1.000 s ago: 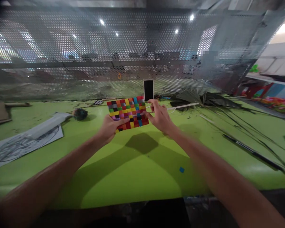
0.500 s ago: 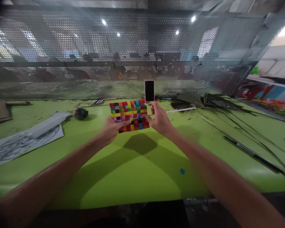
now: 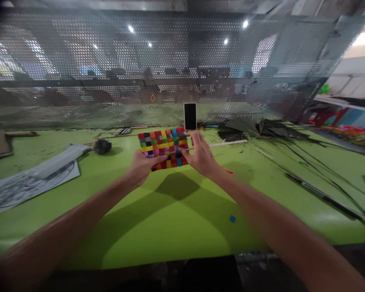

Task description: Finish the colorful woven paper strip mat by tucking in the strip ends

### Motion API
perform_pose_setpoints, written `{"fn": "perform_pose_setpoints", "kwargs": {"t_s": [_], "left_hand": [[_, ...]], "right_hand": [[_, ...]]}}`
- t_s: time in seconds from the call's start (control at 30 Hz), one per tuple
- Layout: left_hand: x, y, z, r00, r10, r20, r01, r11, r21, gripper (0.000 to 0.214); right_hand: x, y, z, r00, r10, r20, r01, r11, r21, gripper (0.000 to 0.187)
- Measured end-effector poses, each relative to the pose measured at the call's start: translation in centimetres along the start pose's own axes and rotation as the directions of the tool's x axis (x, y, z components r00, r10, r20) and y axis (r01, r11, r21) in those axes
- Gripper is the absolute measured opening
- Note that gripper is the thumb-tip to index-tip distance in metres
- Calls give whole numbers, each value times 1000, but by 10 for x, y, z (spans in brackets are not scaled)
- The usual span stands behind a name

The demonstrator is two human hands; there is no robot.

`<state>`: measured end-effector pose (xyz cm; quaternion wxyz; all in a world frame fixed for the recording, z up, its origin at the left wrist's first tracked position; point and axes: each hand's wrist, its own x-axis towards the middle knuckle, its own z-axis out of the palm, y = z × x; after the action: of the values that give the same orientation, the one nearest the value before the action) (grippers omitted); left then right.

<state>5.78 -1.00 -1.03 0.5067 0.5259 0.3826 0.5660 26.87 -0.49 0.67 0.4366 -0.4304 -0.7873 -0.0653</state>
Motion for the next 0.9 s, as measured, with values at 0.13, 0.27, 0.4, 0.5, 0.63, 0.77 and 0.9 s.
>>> {"fn": "perform_pose_setpoints", "kwargs": {"t_s": [0.13, 0.27, 0.4, 0.5, 0.63, 0.77, 0.9], "left_hand": [[0, -1, 0, 1000, 7, 11, -7, 1000, -4, 43], [-2, 3, 2, 999, -7, 36, 9, 999, -54, 44], [-5, 7, 5, 998, -23, 51, 26, 998, -62, 42], [-5, 7, 6, 998, -28, 54, 32, 996, -82, 43], [-4, 3, 5, 999, -11, 52, 15, 998, -64, 43], [-4, 2, 6, 999, -6, 54, 10, 997, -81, 43], [-6, 6, 10, 998, -14, 54, 19, 996, -85, 42]], "right_hand": [[-1, -2, 0, 1000, -11, -25, 11, 1000, 7, 38], [-1, -6, -1, 1000, -14, -10, 14, 1000, 4, 39], [-3, -9, 2, 999, -50, -9, 50, 999, -3, 38], [-5, -11, 5, 996, -89, -24, 89, 996, -7, 42], [-7, -12, 7, 994, -107, -11, 107, 994, 0, 45], [-9, -13, 8, 996, -93, 9, 93, 996, 9, 46], [-11, -16, 10, 996, -91, 21, 91, 996, -9, 47]]}}
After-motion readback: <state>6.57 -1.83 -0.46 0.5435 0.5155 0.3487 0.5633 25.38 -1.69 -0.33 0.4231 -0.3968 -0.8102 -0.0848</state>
